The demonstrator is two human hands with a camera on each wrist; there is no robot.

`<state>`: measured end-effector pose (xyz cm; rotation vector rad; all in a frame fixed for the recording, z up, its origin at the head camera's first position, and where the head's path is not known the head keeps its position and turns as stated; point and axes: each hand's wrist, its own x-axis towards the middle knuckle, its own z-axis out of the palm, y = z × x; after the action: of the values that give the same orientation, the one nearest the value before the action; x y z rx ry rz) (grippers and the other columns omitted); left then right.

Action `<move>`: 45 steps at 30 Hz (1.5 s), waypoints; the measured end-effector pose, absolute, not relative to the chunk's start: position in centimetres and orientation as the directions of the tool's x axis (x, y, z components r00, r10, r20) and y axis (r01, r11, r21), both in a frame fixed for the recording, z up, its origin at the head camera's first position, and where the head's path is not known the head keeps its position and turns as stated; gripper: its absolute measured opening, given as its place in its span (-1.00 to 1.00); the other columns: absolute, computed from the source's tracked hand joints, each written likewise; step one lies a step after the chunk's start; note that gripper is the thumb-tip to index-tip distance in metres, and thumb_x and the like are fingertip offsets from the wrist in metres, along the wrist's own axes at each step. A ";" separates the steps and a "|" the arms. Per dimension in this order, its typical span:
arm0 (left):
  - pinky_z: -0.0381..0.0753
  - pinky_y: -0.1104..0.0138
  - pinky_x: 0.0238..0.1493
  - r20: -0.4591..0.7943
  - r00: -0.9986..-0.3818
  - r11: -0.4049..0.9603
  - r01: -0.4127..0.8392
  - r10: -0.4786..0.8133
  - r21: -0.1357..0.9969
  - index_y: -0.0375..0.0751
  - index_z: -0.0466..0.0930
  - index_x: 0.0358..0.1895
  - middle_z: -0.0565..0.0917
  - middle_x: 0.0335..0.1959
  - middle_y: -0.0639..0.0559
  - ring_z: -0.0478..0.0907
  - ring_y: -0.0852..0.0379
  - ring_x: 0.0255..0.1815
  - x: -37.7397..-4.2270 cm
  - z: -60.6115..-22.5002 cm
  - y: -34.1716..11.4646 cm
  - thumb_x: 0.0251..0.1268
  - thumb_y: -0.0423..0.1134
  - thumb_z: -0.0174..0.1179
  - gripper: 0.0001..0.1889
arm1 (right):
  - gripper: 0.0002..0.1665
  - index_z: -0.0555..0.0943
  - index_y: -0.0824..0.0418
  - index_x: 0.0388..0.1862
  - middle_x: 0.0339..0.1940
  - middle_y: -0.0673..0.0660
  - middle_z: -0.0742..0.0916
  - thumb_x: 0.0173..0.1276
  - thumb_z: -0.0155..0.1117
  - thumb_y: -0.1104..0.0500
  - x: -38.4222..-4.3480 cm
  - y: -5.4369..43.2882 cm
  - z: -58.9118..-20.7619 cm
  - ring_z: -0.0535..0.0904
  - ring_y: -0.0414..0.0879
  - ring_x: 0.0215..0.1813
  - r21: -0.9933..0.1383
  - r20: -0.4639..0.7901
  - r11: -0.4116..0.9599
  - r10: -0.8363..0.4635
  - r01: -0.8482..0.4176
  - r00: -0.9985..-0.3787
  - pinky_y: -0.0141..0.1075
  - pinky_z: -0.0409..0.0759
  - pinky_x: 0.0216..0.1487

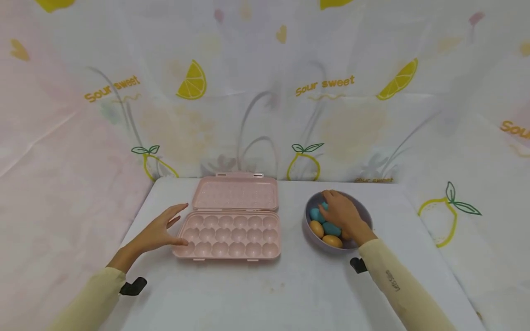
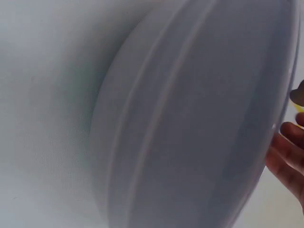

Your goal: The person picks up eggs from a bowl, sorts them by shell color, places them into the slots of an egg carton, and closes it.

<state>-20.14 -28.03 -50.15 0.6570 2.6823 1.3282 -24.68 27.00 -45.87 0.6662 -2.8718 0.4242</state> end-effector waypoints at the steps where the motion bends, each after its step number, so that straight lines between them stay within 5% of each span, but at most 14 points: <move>1: 0.28 0.13 0.41 0.115 -0.901 0.528 0.345 0.419 0.776 -0.23 0.07 0.52 0.16 0.48 -0.09 0.13 -0.08 0.48 -20.0 -50.2 -28.0 -0.32 0.02 0.65 0.25 | -0.69 0.55 0.33 -0.08 -0.24 0.17 0.65 0.32 0.28 0.14 -24.7 27.1 -45.9 0.58 0.01 -0.27 -0.244 0.204 0.859 -0.408 -0.450 -0.890 -0.10 0.64 -0.26; 6: 0.33 0.22 0.37 0.105 -0.887 0.512 0.352 0.451 0.783 -0.25 0.01 0.54 0.11 0.51 -0.13 0.10 -0.12 0.49 -19.9 -51.2 -28.1 -0.40 0.04 0.65 0.33 | -0.76 0.61 0.29 -0.20 -0.26 0.14 0.67 0.26 0.34 0.15 -24.9 27.6 -46.1 0.60 0.03 -0.22 -0.277 0.129 0.852 -0.425 -0.444 -0.896 -0.07 0.66 -0.19; 14: 0.30 0.16 0.36 0.126 -0.883 0.493 0.365 0.452 0.790 -0.40 -0.01 0.51 0.13 0.49 -0.30 0.10 -0.25 0.48 -19.1 -52.0 -28.1 -0.40 -0.11 0.66 0.32 | -0.79 0.60 0.25 -0.38 -0.44 0.04 0.65 0.18 0.45 0.16 -25.1 27.7 -46.6 0.54 -0.11 -0.39 -0.297 0.135 0.830 -0.453 -0.472 -0.881 -0.18 0.62 -0.36; 22: 0.29 0.06 0.33 0.177 -0.878 0.493 0.405 0.444 0.770 -0.48 0.01 0.48 0.14 0.46 -0.38 0.09 -0.31 0.46 -18.2 -51.3 -27.7 -0.47 -0.24 0.68 0.31 | -0.76 0.61 0.26 -0.35 -0.42 0.06 0.67 0.18 0.46 0.13 -24.8 27.5 -46.4 0.53 -0.11 -0.37 -0.318 0.112 0.833 -0.441 -0.453 -0.890 -0.17 0.62 -0.33; 33: 0.22 0.43 0.38 0.151 -0.855 0.483 0.417 0.497 0.770 -0.38 0.00 0.51 0.14 0.47 -0.29 0.11 -0.18 0.48 -18.4 -52.3 -28.1 -0.52 -0.05 0.69 0.39 | -0.69 0.65 0.25 -0.35 -0.47 0.01 0.68 0.15 0.47 0.02 -24.6 27.1 -46.3 0.50 -0.17 -0.43 -0.326 0.069 0.829 -0.459 -0.455 -0.886 -0.23 0.58 -0.36; 45: 0.30 0.27 0.36 0.163 -0.860 0.485 0.418 0.483 0.768 -0.36 -0.06 0.53 0.10 0.50 -0.26 0.06 -0.16 0.50 -18.0 -52.5 -28.2 -0.49 -0.07 0.68 0.40 | -0.71 0.67 0.26 -0.28 -0.41 0.05 0.69 0.16 0.49 0.08 -25.1 26.7 -46.8 0.54 -0.12 -0.36 -0.362 0.052 0.835 -0.426 -0.414 -0.903 -0.15 0.63 -0.30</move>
<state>-17.97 -28.15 -52.53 0.8031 2.6415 1.3343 -25.11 26.70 -46.75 0.6960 -3.0385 0.5887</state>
